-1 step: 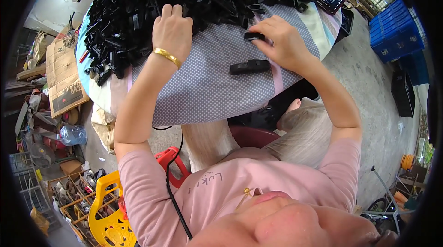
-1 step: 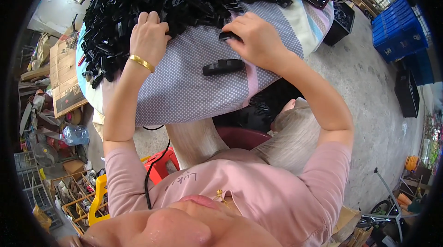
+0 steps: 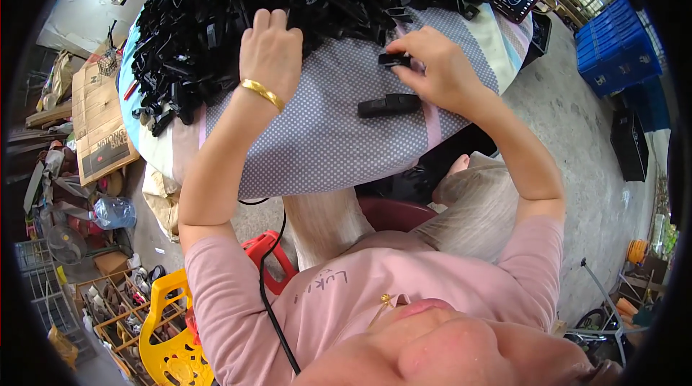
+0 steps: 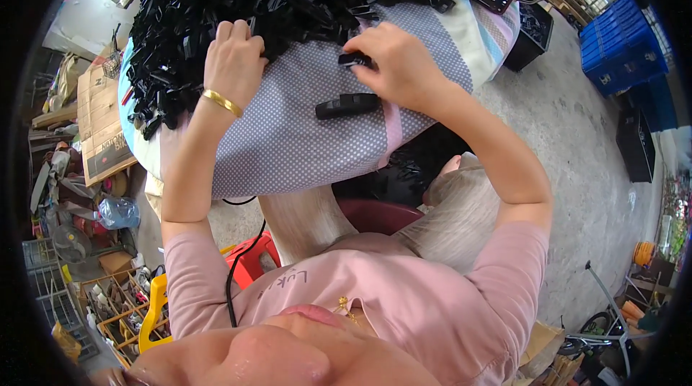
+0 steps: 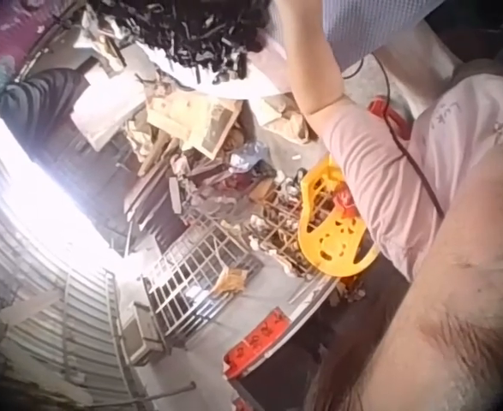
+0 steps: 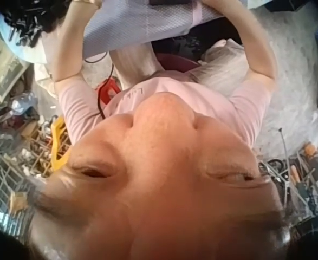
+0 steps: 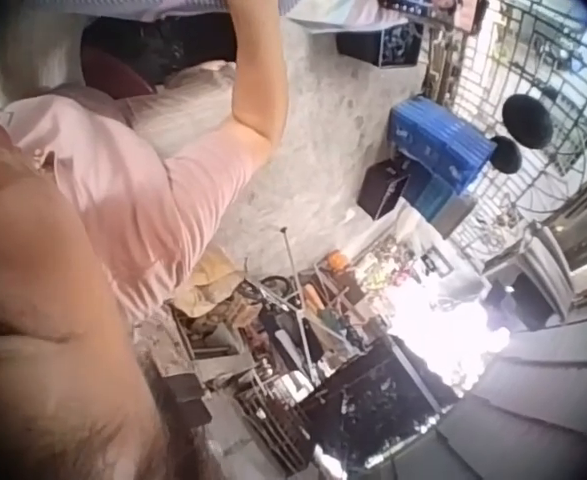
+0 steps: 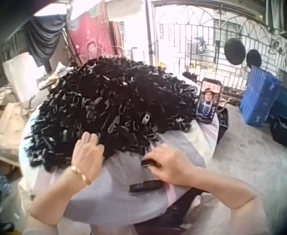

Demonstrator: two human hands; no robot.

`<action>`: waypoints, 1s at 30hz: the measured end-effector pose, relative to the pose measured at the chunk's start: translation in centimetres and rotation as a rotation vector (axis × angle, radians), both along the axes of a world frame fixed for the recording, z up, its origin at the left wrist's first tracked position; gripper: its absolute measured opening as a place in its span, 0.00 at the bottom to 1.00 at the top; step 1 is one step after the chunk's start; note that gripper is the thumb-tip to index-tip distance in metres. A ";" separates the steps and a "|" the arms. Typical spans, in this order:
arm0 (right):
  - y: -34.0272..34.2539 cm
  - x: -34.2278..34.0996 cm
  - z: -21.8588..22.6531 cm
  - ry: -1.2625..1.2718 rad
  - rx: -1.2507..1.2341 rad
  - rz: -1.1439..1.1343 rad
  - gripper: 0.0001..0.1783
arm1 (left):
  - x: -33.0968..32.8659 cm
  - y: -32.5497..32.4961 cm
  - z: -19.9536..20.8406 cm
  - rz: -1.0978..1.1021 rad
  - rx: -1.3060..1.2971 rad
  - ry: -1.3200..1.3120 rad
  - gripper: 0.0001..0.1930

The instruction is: Assembling small black plastic components by hand on a workbench.

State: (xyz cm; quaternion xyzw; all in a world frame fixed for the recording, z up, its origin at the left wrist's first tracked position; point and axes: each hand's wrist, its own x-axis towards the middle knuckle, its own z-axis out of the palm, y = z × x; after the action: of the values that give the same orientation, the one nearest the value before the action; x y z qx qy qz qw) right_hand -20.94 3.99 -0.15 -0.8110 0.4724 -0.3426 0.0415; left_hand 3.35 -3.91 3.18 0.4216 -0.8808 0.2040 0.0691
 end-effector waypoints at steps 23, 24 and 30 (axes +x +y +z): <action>1.0 -0.4 1.2 -0.150 -0.010 0.098 0.14 | -2.1 3.0 -1.8 -0.320 0.576 0.518 0.11; 1.0 -0.3 1.1 -0.096 0.020 0.091 0.14 | -2.2 2.9 -2.0 -0.334 0.605 0.572 0.11; 0.9 -0.8 0.9 -0.004 0.064 0.054 0.15 | -2.2 2.5 -1.9 -0.355 0.567 0.539 0.12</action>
State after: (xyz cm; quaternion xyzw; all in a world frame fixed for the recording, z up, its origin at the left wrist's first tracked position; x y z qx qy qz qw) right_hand -21.71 4.90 0.73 -0.8212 0.4608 -0.3276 0.0775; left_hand 1.11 -1.41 1.30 0.3042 -0.9114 -0.1786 0.2122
